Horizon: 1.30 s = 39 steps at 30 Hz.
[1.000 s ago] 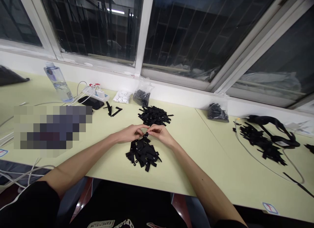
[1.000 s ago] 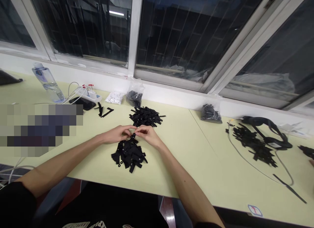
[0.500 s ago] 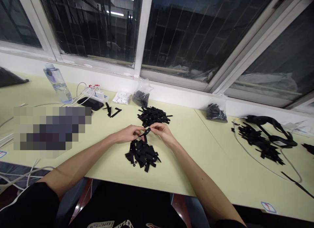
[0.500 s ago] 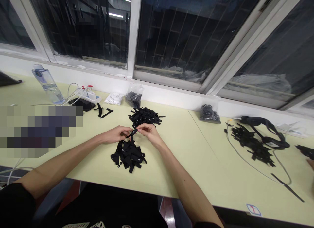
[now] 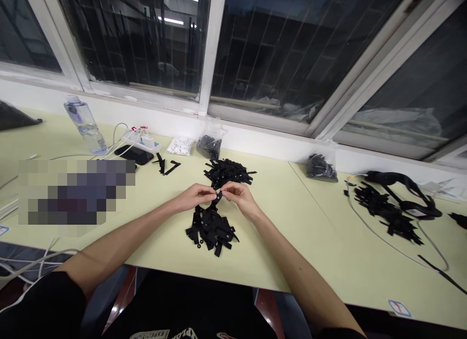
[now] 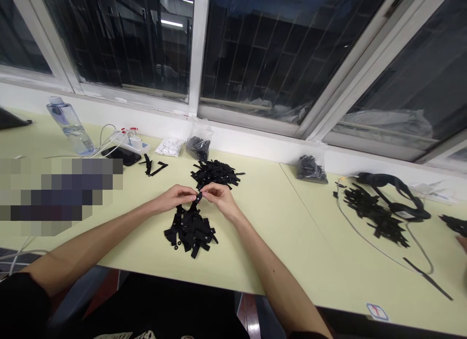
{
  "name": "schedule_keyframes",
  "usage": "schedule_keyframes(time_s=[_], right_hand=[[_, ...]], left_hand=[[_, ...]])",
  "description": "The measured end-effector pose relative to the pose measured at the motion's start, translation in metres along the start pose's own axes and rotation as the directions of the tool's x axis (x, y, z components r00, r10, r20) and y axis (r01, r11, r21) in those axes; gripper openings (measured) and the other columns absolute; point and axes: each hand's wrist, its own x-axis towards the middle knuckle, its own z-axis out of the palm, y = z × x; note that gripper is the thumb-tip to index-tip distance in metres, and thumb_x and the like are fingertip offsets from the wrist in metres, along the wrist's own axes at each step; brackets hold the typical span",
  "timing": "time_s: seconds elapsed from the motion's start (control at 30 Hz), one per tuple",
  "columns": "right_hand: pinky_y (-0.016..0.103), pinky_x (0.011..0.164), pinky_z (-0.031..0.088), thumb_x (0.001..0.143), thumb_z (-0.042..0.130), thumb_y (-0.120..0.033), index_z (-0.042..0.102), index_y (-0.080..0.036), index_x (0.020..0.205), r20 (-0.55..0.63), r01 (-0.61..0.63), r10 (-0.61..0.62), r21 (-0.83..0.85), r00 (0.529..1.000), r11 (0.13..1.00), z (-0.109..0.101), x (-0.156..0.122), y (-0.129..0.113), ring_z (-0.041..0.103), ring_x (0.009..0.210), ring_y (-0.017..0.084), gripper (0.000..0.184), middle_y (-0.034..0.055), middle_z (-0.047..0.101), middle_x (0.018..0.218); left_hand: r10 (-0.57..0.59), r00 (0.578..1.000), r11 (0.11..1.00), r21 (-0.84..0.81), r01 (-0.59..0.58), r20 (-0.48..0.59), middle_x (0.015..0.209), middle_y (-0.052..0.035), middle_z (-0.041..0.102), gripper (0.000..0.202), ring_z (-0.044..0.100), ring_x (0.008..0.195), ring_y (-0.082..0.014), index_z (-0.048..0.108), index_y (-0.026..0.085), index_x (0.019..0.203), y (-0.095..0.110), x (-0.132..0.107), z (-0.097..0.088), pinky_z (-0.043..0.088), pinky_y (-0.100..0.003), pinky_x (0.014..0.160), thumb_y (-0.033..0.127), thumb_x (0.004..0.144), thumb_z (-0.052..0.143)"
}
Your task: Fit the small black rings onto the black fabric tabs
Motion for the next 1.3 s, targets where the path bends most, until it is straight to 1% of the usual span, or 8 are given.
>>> schedule_keyframes(time_s=[0.3, 0.5, 0.7, 0.77, 0.87, 1.0, 1.07, 1.3], right_hand=[[0.028, 0.063, 0.047, 0.084, 0.068, -0.047, 0.063, -0.021, 0.106, 0.077, -0.097, 0.093, 0.055, 0.993, 0.994, 0.008, -0.002, -0.003, 0.055, 0.067, 0.013, 0.034, 0.0029, 0.062, 0.084], [0.027, 0.06, 0.048, 0.078, 0.073, -0.047, 0.064, -0.018, 0.093, 0.122, -0.169, 0.169, -0.015, 0.978, 0.986, 0.01, -0.004, 0.001, 0.055, 0.065, 0.013, 0.034, 0.003, 0.062, 0.08], [0.026, 0.053, 0.046, 0.081, 0.069, -0.045, 0.065, -0.018, 0.095, 0.081, -0.199, 0.197, 0.011, 0.977, 0.98, 0.006, -0.002, 0.009, 0.055, 0.06, 0.013, 0.031, 0.0024, 0.062, 0.077], [0.027, 0.057, 0.047, 0.083, 0.068, -0.044, 0.066, -0.018, 0.094, 0.038, -0.165, 0.167, -0.05, 0.985, 0.985, 0.006, -0.001, 0.01, 0.056, 0.062, 0.014, 0.028, 0.0027, 0.063, 0.078], [0.03, 0.067, 0.048, 0.083, 0.066, -0.042, 0.069, -0.018, 0.09, -0.011, -0.068, 0.068, -0.282, 0.998, 0.957, 0.005, -0.001, 0.008, 0.059, 0.073, 0.016, 0.025, 0.0051, 0.067, 0.086], [0.03, 0.066, 0.046, 0.086, 0.064, -0.039, 0.073, -0.019, 0.085, 0.157, 0.018, 0.068, -0.493, 0.985, 0.87, 0.005, -0.004, 0.003, 0.059, 0.072, 0.017, 0.022, 0.0048, 0.069, 0.083], [0.029, 0.063, 0.045, 0.086, 0.064, -0.038, 0.073, -0.019, 0.085, 0.224, 0.039, 0.086, -0.503, 0.971, 0.863, 0.007, -0.005, 0.002, 0.059, 0.068, 0.016, 0.021, 0.0042, 0.07, 0.081], [0.031, 0.067, 0.05, 0.085, 0.066, -0.037, 0.073, -0.022, 0.094, 0.297, 0.023, 0.121, -0.44, 0.947, 0.898, 0.015, -0.009, 0.0, 0.065, 0.072, 0.018, 0.019, 0.0036, 0.072, 0.084]], left_hand=[[0.04, 0.993, 0.999, 0.013, -0.039, -0.108, 0.089, -0.0072, 0.07, 0.03, 0.063, 0.082, -0.0176, 0.071, 0.014, 0.092, -0.004, 0.002, -0.002, 0.048, -0.029, 0.079, 0.042, 0.086, 0.064], [0.015, 0.991, 0.999, 0.035, -0.01, -0.136, 0.089, -0.0074, 0.072, 0.029, 0.065, 0.082, -0.0185, 0.073, 0.014, 0.092, -0.008, 0.003, -0.003, 0.049, -0.029, 0.077, 0.041, 0.085, 0.065], [-0.016, 0.983, 0.998, 0.052, 0.026, -0.184, 0.091, -0.0078, 0.073, 0.03, 0.065, 0.081, -0.0189, 0.073, 0.014, 0.093, -0.012, 0.004, -0.003, 0.05, -0.029, 0.076, 0.042, 0.085, 0.064], [-0.014, 0.974, 0.998, 0.06, 0.028, -0.224, 0.091, -0.0075, 0.073, 0.031, 0.066, 0.083, -0.0193, 0.073, 0.014, 0.094, -0.014, 0.005, -0.004, 0.05, -0.029, 0.077, 0.043, 0.085, 0.064], [-0.003, 0.956, 0.998, 0.06, 0.021, -0.293, 0.093, -0.0076, 0.074, 0.031, 0.066, 0.087, -0.0203, 0.072, 0.014, 0.092, -0.018, 0.006, -0.006, 0.05, -0.031, 0.081, 0.044, 0.084, 0.065], [-0.004, 0.932, 0.997, 0.075, 0.033, -0.361, 0.092, -0.0075, 0.074, 0.031, 0.066, 0.085, -0.0205, 0.074, 0.016, 0.089, -0.021, 0.007, -0.008, 0.051, -0.032, 0.081, 0.045, 0.079, 0.071], [-0.01, 0.925, 0.997, 0.07, 0.039, -0.381, 0.091, -0.0075, 0.075, 0.031, 0.067, 0.084, -0.0206, 0.075, 0.016, 0.088, -0.023, 0.007, -0.008, 0.051, -0.032, 0.08, 0.045, 0.077, 0.073], [-0.02, 0.936, 0.998, 0.048, 0.039, -0.351, 0.085, -0.0073, 0.074, 0.033, 0.066, 0.077, -0.0196, 0.074, 0.014, 0.082, -0.028, 0.008, -0.008, 0.053, -0.031, 0.074, 0.045, 0.072, 0.077]])
